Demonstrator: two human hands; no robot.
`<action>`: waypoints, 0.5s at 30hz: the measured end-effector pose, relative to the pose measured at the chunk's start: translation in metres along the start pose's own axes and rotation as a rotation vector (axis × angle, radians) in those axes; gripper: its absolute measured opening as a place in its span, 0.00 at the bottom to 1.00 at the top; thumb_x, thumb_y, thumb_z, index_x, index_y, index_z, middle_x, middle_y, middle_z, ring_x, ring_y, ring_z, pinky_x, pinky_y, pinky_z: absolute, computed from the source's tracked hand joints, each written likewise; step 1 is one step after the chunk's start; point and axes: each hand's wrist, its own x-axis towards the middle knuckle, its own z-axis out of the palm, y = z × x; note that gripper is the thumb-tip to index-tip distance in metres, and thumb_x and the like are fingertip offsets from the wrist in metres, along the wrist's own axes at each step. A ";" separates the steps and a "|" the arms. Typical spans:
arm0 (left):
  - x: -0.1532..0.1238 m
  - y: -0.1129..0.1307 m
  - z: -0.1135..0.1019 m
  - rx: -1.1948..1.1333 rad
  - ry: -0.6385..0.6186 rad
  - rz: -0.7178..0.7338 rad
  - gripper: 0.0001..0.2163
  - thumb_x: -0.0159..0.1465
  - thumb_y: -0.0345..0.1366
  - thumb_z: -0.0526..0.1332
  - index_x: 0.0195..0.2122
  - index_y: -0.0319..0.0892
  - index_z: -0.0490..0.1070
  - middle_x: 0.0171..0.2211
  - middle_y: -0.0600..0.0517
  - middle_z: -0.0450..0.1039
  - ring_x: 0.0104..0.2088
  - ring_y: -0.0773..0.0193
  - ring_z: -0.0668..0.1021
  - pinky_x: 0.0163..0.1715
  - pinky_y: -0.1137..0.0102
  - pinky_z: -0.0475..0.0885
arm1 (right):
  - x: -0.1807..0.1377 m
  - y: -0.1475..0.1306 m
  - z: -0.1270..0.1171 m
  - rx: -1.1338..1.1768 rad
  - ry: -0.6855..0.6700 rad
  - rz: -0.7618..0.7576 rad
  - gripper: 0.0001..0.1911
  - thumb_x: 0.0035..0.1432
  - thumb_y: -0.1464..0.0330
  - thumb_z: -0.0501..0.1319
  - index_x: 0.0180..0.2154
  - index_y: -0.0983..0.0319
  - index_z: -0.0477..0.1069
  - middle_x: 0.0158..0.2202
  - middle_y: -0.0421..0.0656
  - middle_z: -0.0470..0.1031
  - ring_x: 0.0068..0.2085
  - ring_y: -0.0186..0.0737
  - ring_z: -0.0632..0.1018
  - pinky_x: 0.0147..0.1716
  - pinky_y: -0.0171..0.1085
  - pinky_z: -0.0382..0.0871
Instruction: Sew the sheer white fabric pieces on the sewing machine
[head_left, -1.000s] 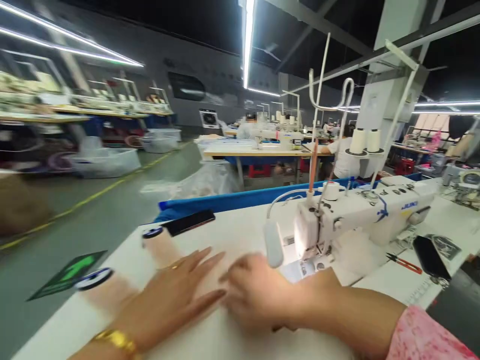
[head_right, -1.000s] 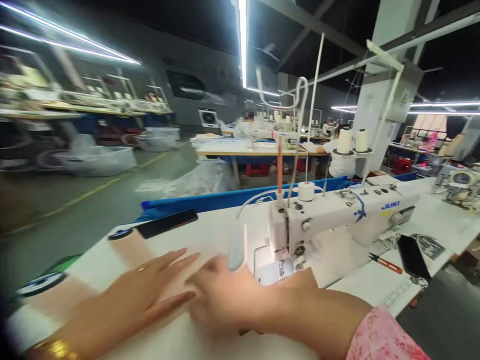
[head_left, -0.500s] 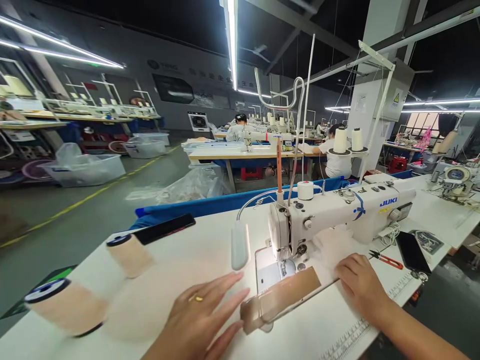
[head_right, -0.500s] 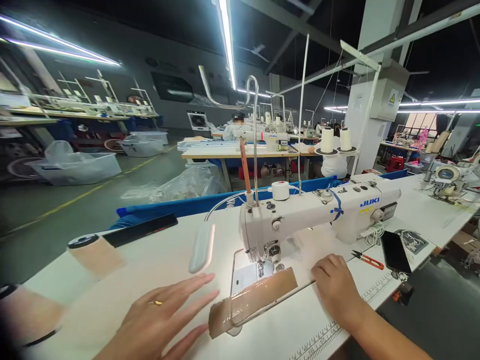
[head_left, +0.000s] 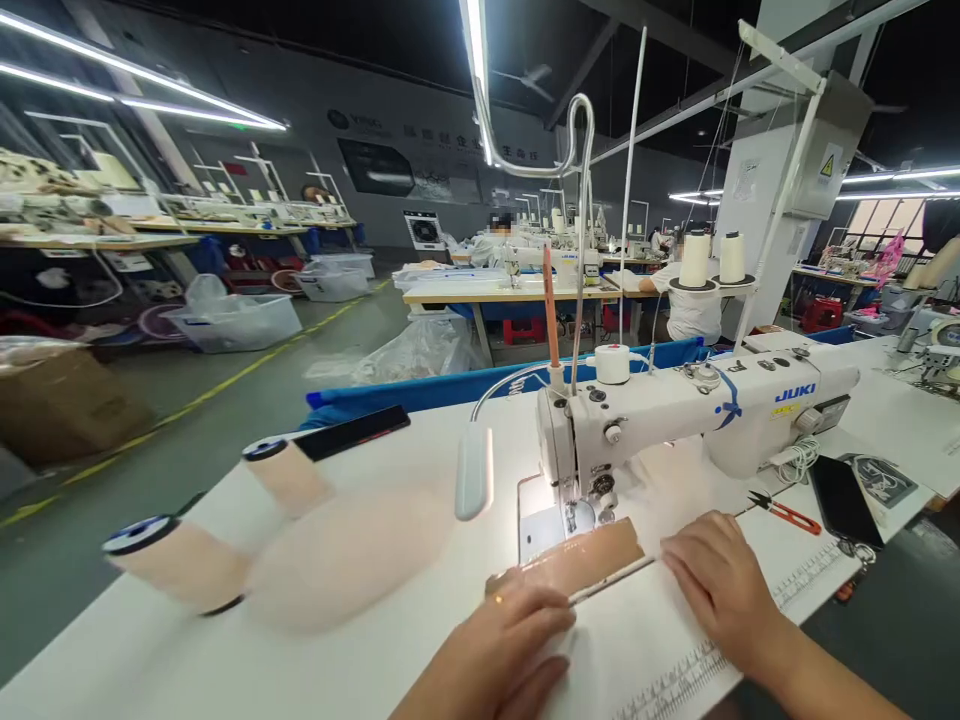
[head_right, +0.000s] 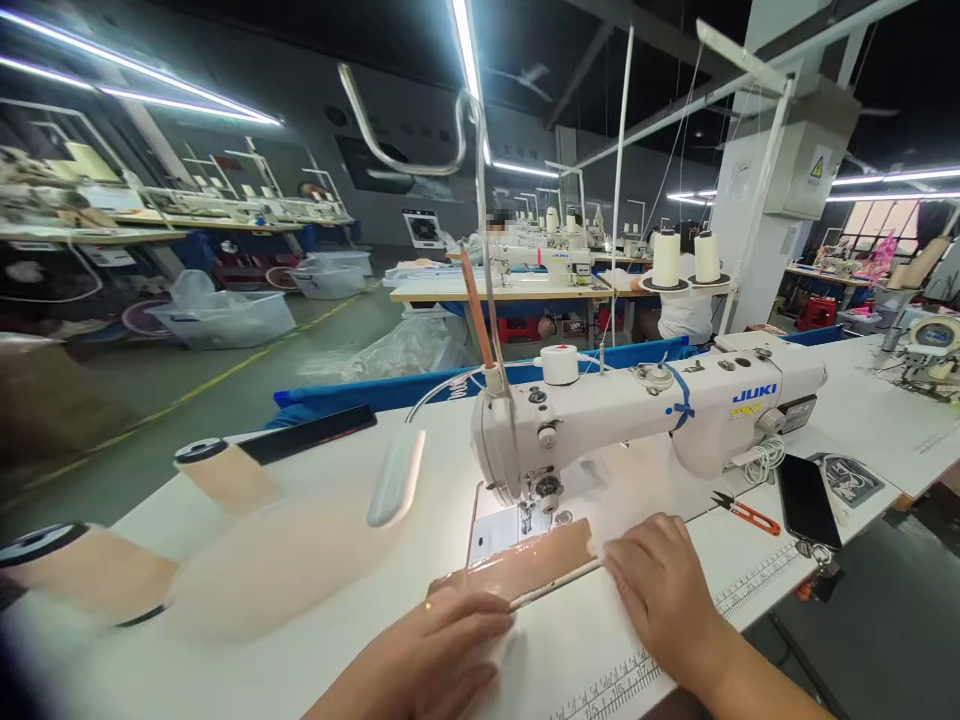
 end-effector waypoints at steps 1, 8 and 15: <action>0.002 0.003 0.002 -0.114 -0.030 -0.106 0.12 0.71 0.41 0.58 0.51 0.50 0.77 0.47 0.49 0.81 0.44 0.56 0.81 0.46 0.66 0.77 | -0.001 -0.012 0.000 0.110 -0.039 -0.039 0.10 0.73 0.74 0.54 0.50 0.60 0.72 0.37 0.44 0.78 0.37 0.43 0.75 0.39 0.42 0.66; 0.008 0.013 0.016 -0.390 -0.099 -0.457 0.20 0.63 0.33 0.61 0.57 0.43 0.72 0.35 0.53 0.79 0.33 0.60 0.78 0.36 0.67 0.74 | -0.005 -0.032 -0.011 0.389 -0.199 0.027 0.11 0.74 0.72 0.55 0.54 0.57 0.71 0.40 0.43 0.80 0.41 0.42 0.79 0.43 0.42 0.74; 0.008 0.017 0.041 0.181 0.048 -0.025 0.18 0.61 0.24 0.61 0.49 0.48 0.77 0.48 0.47 0.74 0.42 0.55 0.77 0.41 0.62 0.75 | -0.006 0.012 -0.010 0.087 -0.209 0.165 0.18 0.71 0.73 0.54 0.57 0.57 0.71 0.50 0.49 0.78 0.50 0.49 0.79 0.49 0.49 0.77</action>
